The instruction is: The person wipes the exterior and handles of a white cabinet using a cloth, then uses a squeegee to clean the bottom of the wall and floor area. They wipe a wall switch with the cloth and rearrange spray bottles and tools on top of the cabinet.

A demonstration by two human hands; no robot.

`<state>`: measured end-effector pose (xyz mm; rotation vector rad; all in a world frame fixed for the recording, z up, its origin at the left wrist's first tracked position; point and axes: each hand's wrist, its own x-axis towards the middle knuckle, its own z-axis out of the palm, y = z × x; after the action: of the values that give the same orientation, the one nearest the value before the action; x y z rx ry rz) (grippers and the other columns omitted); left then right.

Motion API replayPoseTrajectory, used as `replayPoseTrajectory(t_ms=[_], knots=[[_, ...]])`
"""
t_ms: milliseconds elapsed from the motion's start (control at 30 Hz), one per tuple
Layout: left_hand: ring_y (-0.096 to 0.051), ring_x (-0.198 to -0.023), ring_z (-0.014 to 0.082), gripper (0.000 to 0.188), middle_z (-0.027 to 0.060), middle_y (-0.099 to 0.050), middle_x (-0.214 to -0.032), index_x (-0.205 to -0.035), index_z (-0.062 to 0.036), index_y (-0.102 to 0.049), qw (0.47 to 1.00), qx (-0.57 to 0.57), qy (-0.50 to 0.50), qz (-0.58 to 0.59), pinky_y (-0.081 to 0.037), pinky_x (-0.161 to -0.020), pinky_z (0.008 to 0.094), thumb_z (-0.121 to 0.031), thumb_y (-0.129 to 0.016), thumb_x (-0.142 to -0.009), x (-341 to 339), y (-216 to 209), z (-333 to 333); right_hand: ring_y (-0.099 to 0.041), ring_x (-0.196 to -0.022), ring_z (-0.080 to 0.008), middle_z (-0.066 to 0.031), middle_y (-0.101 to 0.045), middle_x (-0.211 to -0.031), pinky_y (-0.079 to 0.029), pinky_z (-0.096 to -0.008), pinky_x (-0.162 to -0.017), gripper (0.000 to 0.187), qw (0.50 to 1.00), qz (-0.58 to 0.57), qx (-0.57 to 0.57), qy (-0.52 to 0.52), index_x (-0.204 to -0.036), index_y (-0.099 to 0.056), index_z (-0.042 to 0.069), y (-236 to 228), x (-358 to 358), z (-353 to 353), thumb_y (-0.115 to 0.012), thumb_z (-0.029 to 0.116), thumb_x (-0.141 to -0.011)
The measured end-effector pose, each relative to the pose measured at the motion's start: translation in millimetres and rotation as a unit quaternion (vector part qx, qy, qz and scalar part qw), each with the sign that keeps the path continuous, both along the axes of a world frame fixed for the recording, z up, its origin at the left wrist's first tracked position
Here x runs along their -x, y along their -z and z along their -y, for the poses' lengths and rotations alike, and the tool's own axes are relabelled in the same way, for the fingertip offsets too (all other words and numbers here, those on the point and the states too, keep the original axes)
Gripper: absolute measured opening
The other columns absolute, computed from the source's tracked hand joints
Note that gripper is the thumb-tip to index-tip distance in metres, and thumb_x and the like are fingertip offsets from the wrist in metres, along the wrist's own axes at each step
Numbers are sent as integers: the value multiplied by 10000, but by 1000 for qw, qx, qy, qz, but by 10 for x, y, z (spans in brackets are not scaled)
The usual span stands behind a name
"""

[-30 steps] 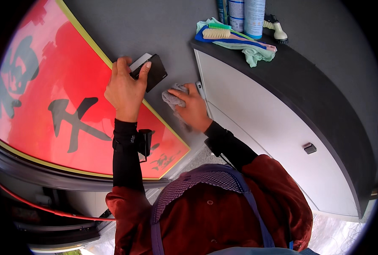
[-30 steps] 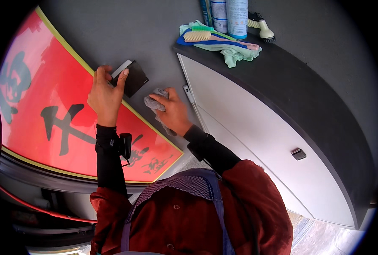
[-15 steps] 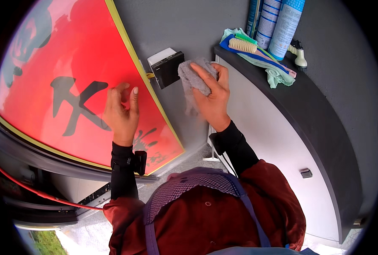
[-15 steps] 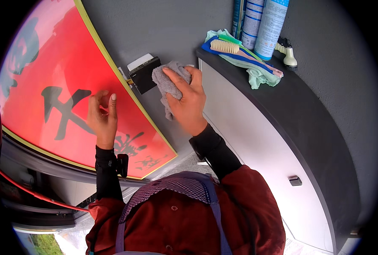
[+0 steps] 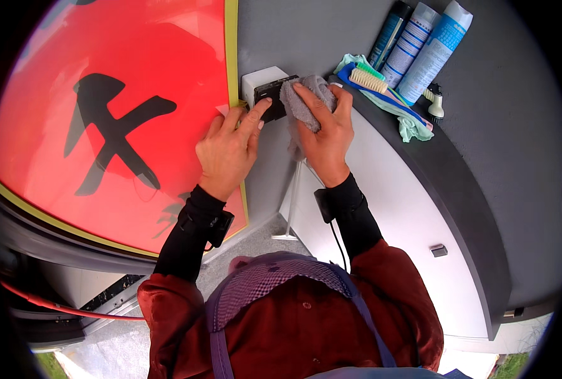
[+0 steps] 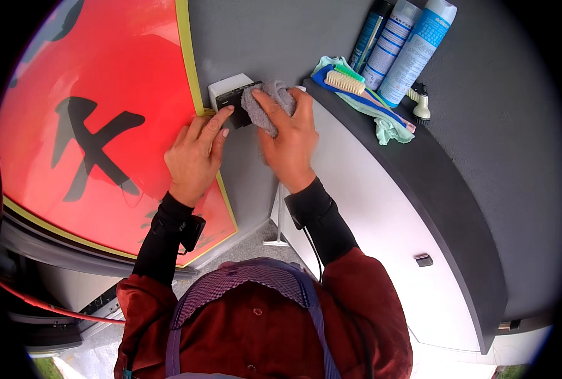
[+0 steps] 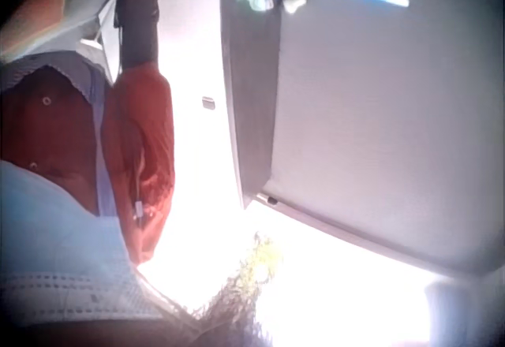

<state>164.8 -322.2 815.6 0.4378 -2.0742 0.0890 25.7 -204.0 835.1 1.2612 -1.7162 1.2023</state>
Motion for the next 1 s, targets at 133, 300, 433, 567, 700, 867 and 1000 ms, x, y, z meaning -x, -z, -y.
replayPoseTrajectory(t_ms=[133,300,433,567,700,867,1000], knots=[[-609,-706,193,382,-38,-602,-929,-1265,-300,-665,999,-20,11,-29,-487,-517,338,-200,-679,-896,45,27,55,-626,-1021,-322,-149,-539,-1197,-556,-373,-766,613,999,-41,-23,8,-1206,-708,261,-7,-188,31,-747,26,-641],[-606,-688,180,367,-26,-585,-879,-1239,-271,-693,991,-51,88,-84,-485,-519,335,-159,-680,-890,-57,114,138,-630,-1026,-340,-152,-534,-1221,-555,-369,-767,609,998,-6,-66,6,-1195,-717,257,-56,-255,23,-747,23,-634],[-524,-614,146,342,-1,-550,-813,-1257,-209,-693,984,-95,111,-101,-443,-524,291,-132,-658,-925,-478,475,291,-626,-1007,-341,-151,-525,-1210,-551,-362,-784,631,1000,-2,-25,12,-1207,-711,247,-74,-392,-71,-747,-1,-628],[-527,-582,153,349,-7,-557,-773,-1245,-205,-698,980,-157,81,-92,-440,-513,294,-108,-661,-912,-835,797,274,-605,-1029,-352,-179,-503,-1187,-545,-367,-805,657,999,16,-8,-35,-1222,-706,209,46,-723,-73,-748,-44,-617],[-484,-539,118,328,-2,-553,-773,-1243,-179,-701,972,-205,71,-91,-416,-491,274,-108,-651,-926,-1130,945,182,-594,-1055,-374,-193,-495,-1195,-534,-386,-842,661,994,31,1,-105,-1238,-692,175,143,-994,167,-747,-48,-618],[-462,-597,74,321,19,-539,-796,-1275,-95,-676,966,-235,70,-82,-381,-514,242,-82,-630,-958,-1387,1063,148,-552,-1124,-385,-206,-467,-1268,-528,-407,-848,732,993,13,16,-112,-1315,-632,213,105,-1116,655,-779,0,-630],[-495,-632,73,317,16,-554,-812,-1289,-94,-667,955,-279,69,-73,-400,-535,244,-119,-605,-979,-1543,1103,85,-524,-1162,-384,-195,-455,-1313,-523,-418,-870,759,996,-11,-44,-74,-1333,-610,250,971,-1054,718,-803,42,-630]])
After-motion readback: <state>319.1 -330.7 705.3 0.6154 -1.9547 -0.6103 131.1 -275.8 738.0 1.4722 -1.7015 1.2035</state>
